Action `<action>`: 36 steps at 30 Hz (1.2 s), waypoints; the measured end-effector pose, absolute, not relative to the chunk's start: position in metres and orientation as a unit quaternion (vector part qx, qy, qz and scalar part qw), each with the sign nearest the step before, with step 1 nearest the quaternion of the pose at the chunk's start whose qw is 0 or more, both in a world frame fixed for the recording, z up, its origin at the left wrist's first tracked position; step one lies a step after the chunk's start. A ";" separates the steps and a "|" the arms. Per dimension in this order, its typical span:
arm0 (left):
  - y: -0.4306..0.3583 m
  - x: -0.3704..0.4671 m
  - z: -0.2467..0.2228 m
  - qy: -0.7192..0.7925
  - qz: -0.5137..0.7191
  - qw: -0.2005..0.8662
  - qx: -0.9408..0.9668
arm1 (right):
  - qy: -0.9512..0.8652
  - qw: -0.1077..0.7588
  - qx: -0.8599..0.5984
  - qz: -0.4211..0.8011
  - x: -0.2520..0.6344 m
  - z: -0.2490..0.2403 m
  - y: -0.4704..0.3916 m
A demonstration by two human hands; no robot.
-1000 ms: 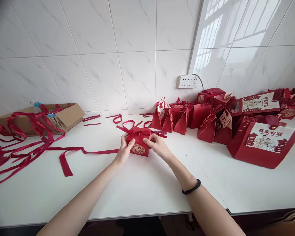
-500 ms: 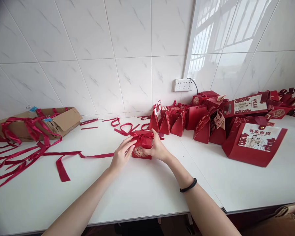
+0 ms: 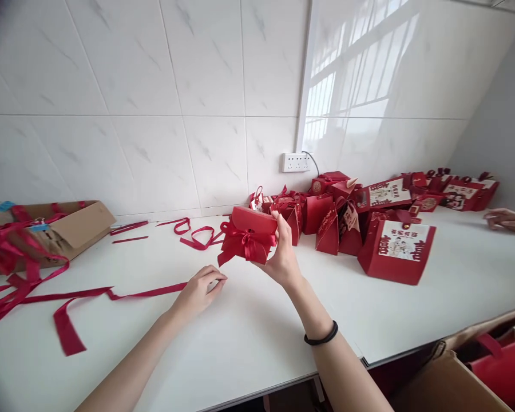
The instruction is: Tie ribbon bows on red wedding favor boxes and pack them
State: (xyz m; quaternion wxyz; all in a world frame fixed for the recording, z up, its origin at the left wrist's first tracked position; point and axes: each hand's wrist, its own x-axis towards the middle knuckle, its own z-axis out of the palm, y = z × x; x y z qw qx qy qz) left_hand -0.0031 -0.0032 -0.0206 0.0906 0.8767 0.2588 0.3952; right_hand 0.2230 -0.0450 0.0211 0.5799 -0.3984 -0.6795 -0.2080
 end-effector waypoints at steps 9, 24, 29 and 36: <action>-0.056 0.024 0.037 0.200 0.567 0.267 0.753 | -0.718 0.505 -0.406 -0.255 0.226 0.020 -0.120; -0.156 0.052 0.038 -0.016 0.543 0.036 0.839 | -0.638 0.525 -0.495 -0.271 0.235 0.002 -0.208; -0.128 0.048 0.003 0.182 0.567 0.150 0.789 | -0.625 0.469 -0.586 -0.215 0.250 -0.009 -0.258; -0.082 0.059 -0.066 0.366 0.370 0.064 0.851 | -0.618 0.394 -0.665 -0.141 0.265 -0.037 -0.314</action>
